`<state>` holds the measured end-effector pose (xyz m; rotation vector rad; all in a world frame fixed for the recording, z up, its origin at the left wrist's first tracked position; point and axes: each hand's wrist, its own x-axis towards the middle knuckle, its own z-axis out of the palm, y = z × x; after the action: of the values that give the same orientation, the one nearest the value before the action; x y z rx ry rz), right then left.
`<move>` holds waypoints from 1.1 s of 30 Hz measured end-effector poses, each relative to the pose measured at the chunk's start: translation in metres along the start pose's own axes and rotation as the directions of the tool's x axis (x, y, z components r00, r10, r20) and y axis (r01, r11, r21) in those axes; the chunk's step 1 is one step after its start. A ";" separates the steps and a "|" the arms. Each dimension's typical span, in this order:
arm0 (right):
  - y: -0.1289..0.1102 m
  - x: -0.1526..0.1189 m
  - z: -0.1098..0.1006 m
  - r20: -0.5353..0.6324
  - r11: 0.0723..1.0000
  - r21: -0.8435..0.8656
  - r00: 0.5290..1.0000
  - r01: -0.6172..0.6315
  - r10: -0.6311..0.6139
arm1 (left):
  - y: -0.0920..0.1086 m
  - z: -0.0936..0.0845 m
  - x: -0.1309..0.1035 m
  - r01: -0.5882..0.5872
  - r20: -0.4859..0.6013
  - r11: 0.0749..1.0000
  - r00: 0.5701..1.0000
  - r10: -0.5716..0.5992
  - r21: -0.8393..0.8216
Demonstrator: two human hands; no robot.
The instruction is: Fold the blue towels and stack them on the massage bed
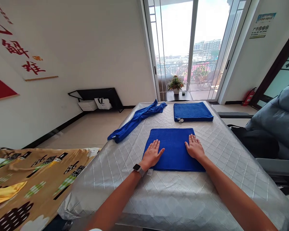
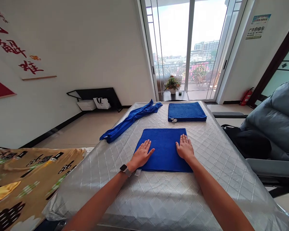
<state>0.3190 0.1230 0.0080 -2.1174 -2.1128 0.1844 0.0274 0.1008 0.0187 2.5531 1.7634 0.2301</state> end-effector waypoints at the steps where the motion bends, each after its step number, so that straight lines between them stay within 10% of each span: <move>1: 0.000 0.000 0.000 0.004 1.000 -0.003 1.000 -0.001 0.001 | -0.010 -0.001 -0.008 0.037 0.002 0.999 0.999 -0.037 0.002; 19: 0.001 -0.084 0.004 0.016 0.997 -0.045 0.998 0.058 -0.058 | -0.018 -0.003 -0.027 0.125 -0.133 0.990 0.984 -0.116 0.062; 29: 0.003 -0.083 0.007 -0.015 0.994 -0.064 0.996 0.085 -0.086 | 0.128 0.010 -0.003 -0.379 -0.107 0.923 0.923 0.370 -0.073; 33: 0.003 -0.084 0.004 -0.007 0.995 -0.059 0.996 0.085 -0.085 | 0.131 0.014 -0.006 -0.366 -0.088 0.928 0.929 0.360 -0.065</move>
<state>0.3207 0.0395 0.0019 -2.0500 -2.2241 0.1045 0.1482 0.0490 0.0179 2.8250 1.2519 0.4009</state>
